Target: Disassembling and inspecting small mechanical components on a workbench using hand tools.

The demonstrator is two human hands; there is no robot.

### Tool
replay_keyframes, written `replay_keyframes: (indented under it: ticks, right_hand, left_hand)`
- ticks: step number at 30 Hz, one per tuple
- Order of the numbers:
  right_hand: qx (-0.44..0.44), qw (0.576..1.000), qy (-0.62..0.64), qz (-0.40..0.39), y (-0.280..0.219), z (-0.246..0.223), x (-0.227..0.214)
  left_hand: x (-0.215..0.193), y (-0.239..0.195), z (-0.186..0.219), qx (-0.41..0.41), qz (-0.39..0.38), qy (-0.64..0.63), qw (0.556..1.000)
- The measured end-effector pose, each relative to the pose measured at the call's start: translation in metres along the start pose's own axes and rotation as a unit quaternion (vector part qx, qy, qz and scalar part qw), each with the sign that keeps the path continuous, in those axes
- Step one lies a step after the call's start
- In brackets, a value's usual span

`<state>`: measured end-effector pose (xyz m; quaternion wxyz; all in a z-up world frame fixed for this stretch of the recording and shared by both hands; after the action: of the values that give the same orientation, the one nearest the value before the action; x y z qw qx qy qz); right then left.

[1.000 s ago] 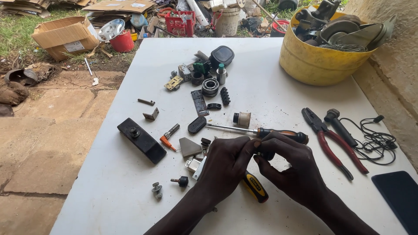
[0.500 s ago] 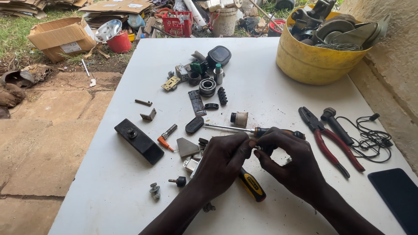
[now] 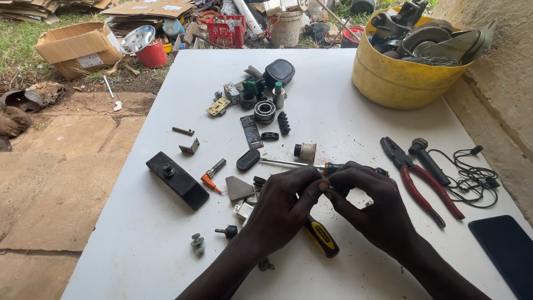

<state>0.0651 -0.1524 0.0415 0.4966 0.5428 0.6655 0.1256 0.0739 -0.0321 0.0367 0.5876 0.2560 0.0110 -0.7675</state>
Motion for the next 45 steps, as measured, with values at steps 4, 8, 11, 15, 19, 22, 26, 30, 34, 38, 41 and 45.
replay_keyframes:
  ticks: [4, 8, 11, 15, 19, 22, 26, 30, 34, 38, 41, 45]
  right_hand:
    - [0.007, 1.000, -0.005, -0.003, -0.001, 0.003, -0.001]
    - [-0.047, 0.999, -0.016, 0.001, 0.001, -0.011, 0.000]
    - [-0.051, 0.999, -0.013, 0.003, 0.001, -0.014, 0.000]
    - [0.019, 1.000, 0.016, -0.006, -0.006, 0.005, 0.003]
    - [0.058, 0.998, 0.017, -0.021, -0.007, 0.013, 0.006]
    - [0.064, 0.998, 0.018, -0.023, -0.009, 0.014, 0.008]
    - [0.013, 0.999, 0.025, -0.025, -0.002, 0.002, 0.008]
    - [0.015, 0.999, 0.032, -0.017, -0.002, 0.000, 0.004]
    - [-0.002, 0.999, 0.039, 0.002, 0.002, -0.005, -0.001]
    - [0.031, 0.999, 0.017, 0.010, 0.012, 0.012, -0.013]
    - [0.122, 0.988, -0.010, 0.090, 0.030, 0.056, -0.049]
    - [0.009, 0.973, -0.194, 0.123, 0.093, 0.119, -0.114]
  left_hand:
    - [0.002, -0.002, 0.005, 0.031, -0.016, 0.007, 0.999]
    - [-0.001, -0.001, 0.001, 0.013, 0.015, 0.023, 1.000]
    - [0.002, -0.002, -0.008, -0.013, 0.039, 0.027, 0.999]
    - [0.002, -0.003, -0.022, -0.079, 0.058, -0.003, 0.995]
    - [-0.003, -0.002, -0.022, -0.083, 0.069, -0.002, 0.994]
    - [-0.001, -0.002, -0.023, -0.086, 0.054, 0.004, 0.995]
    - [0.004, -0.002, -0.016, -0.071, 0.011, 0.040, 0.997]
    - [0.006, -0.001, -0.001, 0.002, 0.009, 0.037, 0.999]
    - [0.004, -0.001, -0.007, -0.021, 0.041, 0.023, 0.999]
    - [0.002, 0.000, -0.012, -0.048, 0.050, 0.028, 0.997]
    - [-0.003, 0.000, -0.009, -0.054, 0.047, 0.043, 0.997]
    - [-0.009, 0.001, -0.009, -0.043, 0.070, 0.087, 0.993]
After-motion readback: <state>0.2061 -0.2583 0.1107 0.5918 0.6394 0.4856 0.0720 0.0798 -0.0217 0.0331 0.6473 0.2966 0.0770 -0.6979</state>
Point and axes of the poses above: each hand's wrist, its own y-axis towards the middle knuckle, its own x-axis out of the palm, z = x × y, the point moved 9 cm from there along y, towards the middle knuckle, and after that the axes turned 11 degrees about -x, right-handed, at the moved point
